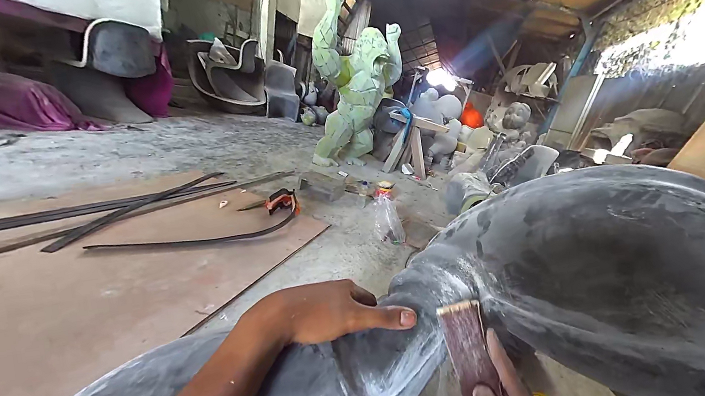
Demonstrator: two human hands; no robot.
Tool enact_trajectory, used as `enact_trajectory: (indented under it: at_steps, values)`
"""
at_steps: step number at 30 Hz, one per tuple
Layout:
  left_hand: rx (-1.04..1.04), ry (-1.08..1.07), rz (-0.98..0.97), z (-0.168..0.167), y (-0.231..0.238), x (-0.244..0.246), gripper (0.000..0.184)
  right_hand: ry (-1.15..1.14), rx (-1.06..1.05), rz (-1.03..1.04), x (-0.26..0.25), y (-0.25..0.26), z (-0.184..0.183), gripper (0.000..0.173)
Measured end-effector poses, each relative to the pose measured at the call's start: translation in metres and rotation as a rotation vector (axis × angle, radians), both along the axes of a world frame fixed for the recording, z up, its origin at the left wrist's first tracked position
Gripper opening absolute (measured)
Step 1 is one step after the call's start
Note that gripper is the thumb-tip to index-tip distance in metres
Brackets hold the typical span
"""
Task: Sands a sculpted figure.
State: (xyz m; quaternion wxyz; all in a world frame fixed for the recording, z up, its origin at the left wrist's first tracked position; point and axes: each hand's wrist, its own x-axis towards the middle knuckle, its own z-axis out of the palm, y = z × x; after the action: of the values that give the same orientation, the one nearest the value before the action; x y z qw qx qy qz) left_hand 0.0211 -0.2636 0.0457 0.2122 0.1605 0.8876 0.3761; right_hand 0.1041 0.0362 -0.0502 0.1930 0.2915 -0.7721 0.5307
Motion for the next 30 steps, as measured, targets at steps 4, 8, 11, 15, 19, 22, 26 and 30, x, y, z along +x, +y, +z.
enact_trajectory:
  at_steps: [4, 8, 11, 15, 19, 22, 26, 30]
  values:
    - [-0.013, 0.007, -0.007, 0.0, 0.001, 0.0, 0.089, 0.173, 0.117, -0.178, -0.006, -0.007, 0.003, 0.058]
    - [-0.03, 0.035, -0.007, 0.001, 0.003, 0.001, 0.091, 0.379, 0.32, -0.45, 0.0, -0.008, -0.014, 0.047]
    - [-0.053, 0.054, -0.003, 0.006, 0.008, 0.008, 0.086, 0.455, 0.371, -0.592, -0.008, -0.036, 0.027, 0.041]
    - [-0.06, 0.079, -0.003, 0.002, 0.007, 0.006, 0.086, 0.409, 0.372, -0.568, 0.012, -0.015, -0.016, 0.047]
    - [-0.053, 0.101, 0.005, 0.003, 0.007, 0.01, 0.083, 0.433, 0.365, -0.589, 0.003, -0.021, -0.003, 0.042]
    - [-0.068, 0.121, -0.001, 0.0, 0.01, 0.011, 0.081, 0.416, 0.321, -0.607, 0.0, -0.039, 0.017, 0.045]
    - [-0.074, 0.097, -0.019, 0.004, 0.009, 0.011, 0.087, 0.424, 0.324, -0.63, 0.014, -0.023, -0.035, 0.048]
    - [-0.066, 0.115, -0.008, 0.004, 0.011, 0.012, 0.083, 0.468, 0.241, -0.636, -0.004, -0.047, 0.005, 0.049]
